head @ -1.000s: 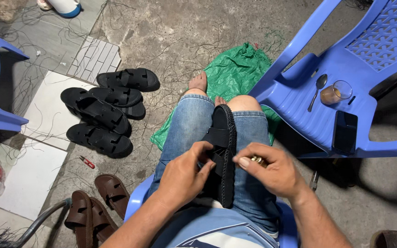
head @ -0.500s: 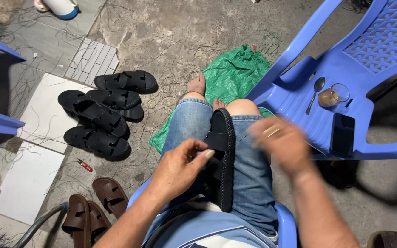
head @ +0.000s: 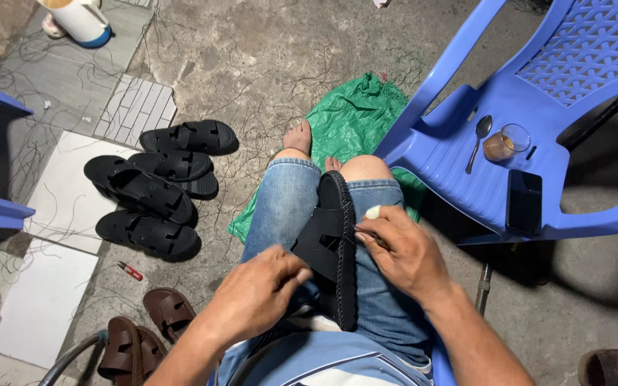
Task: The person sits on a blue plastic chair and sews a black sandal held on their lap using a needle and thread. They repeatedly push the needle through the sandal's strap and pull the thread to stitch it. Several other sandals are visible on the floor nearby.
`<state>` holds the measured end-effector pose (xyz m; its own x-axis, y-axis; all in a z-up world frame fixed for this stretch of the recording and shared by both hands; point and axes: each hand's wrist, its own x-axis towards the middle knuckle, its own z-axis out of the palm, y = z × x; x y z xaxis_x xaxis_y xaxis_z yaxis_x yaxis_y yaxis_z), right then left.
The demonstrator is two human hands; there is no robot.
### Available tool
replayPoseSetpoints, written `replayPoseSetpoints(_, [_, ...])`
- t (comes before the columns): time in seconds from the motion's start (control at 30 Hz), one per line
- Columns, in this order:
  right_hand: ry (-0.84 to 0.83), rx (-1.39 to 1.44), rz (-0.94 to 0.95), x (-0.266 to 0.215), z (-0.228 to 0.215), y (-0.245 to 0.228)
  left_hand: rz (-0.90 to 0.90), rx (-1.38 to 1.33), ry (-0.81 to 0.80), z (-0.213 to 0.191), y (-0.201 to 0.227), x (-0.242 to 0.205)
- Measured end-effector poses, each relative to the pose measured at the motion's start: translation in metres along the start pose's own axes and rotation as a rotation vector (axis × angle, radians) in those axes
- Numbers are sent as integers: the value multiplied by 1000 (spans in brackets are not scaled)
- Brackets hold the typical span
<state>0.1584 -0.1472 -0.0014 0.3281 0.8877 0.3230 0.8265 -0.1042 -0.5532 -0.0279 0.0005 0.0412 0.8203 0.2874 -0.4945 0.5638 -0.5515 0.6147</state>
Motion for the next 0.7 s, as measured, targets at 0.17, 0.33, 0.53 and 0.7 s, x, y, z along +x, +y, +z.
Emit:
replayPoseSetpoints(0.17, [-85,207,50,8,-7,2,697,-959,-15,-30,11,-33])
replayPoseSetpoints(0.33, [-198,194,193,7,-8,7,229,-1137,121,-5,16,-4])
replayPoseSetpoints(0.53, [-220,151,156,1,-4,3,-493,-509,165,15,27,17])
replayPoseSetpoints(0.7, [-120,216,105,4,0,-4,-322,-935,186,42,-3,41])
